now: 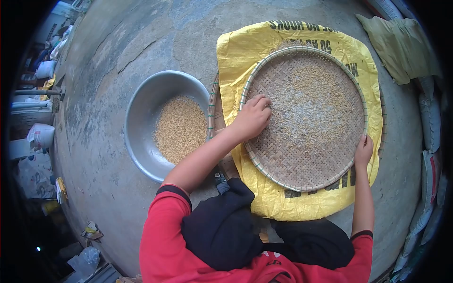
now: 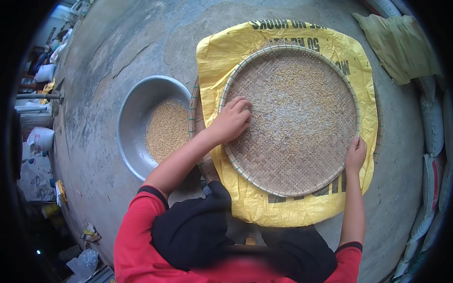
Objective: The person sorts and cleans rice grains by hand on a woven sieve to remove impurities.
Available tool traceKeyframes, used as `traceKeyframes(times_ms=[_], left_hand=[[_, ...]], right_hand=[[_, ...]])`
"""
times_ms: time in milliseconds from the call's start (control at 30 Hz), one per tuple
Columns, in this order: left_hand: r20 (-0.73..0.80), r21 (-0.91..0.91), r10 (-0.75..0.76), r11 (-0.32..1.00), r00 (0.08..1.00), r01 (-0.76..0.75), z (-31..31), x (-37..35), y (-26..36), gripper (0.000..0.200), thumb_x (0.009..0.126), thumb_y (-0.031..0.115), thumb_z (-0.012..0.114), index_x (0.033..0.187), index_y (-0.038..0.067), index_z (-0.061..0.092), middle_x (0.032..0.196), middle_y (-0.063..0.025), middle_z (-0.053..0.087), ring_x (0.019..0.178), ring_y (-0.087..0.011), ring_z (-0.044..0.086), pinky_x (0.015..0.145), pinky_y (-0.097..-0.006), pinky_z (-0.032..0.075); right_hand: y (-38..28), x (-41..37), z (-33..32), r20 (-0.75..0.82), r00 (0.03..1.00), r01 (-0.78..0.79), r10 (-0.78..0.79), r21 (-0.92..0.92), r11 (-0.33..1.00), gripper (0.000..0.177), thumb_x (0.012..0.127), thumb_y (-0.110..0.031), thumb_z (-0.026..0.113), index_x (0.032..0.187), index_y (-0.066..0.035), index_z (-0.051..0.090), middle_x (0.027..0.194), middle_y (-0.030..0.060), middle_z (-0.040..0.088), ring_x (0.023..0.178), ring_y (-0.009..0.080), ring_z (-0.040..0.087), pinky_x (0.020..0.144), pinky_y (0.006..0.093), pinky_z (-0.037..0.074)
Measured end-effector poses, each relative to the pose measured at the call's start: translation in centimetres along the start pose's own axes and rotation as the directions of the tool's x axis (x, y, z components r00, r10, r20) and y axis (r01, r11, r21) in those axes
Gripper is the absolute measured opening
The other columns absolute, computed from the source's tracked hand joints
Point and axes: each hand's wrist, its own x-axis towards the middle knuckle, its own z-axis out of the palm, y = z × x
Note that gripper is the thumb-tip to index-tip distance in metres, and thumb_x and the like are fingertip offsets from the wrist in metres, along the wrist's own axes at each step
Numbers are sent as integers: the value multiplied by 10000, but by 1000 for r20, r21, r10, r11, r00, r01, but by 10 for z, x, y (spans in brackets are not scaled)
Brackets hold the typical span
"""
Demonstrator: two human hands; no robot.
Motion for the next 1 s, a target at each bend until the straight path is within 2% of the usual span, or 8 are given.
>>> traceKeyframes(times_ms=[333,400,533,700,800,933,1000], left_hand=[[-43,69,10,998,999,-7,9,-1,-3,102,746,105,597,819,49,554,1135,-120,483,1179,-321,378,972,-404,336],[-74,-67,-31,997,997,26,3,0,-2,128,733,94,611,826,50,536,1127,-121,485,1160,-316,390,967,-397,343],[-73,-162,-48,986,996,36,-11,-1,-4,171,707,79,638,829,50,521,1122,-116,488,1145,-309,398,959,-394,352],[-61,-12,-49,999,997,48,-10,-2,-6,180,679,87,664,806,62,539,1101,-104,495,1136,-297,407,942,-400,366],[-74,7,-1,1000,997,1,-1,-1,-6,161,682,115,660,795,70,554,1099,-98,496,1140,-294,406,936,-398,369],[-38,12,-44,999,998,45,1,1,-4,146,696,138,639,794,62,561,1113,-94,492,1144,-291,402,939,-393,363],[-5,67,-31,997,1000,31,3,2,-6,150,706,142,620,802,45,559,1124,-94,486,1146,-290,396,941,-391,356]], right_hand=[[0,0,1,-6,1000,2,-2,36,999,336,908,-244,454,1025,54,558,854,162,561,764,268,530,708,339,419],[0,0,1,-7,1000,-3,3,35,999,338,906,-244,458,1026,56,555,865,166,566,777,274,535,717,343,420],[1,-1,1,-2,1000,-12,13,50,999,338,904,-244,463,1026,59,552,872,170,568,791,280,540,726,346,421],[1,0,0,25,999,-36,34,48,998,342,906,-246,461,1029,60,552,896,177,570,811,285,544,743,349,423],[4,0,2,-5,1000,-18,18,38,999,351,907,-248,460,1046,62,548,918,185,576,836,293,552,763,351,425],[4,0,1,1,1000,-20,20,33,999,362,907,-250,458,1066,64,543,938,195,581,865,302,557,783,354,426],[-2,0,-2,62,995,-84,82,37,996,368,908,-252,455,1070,68,539,953,202,584,886,311,559,796,358,425]])
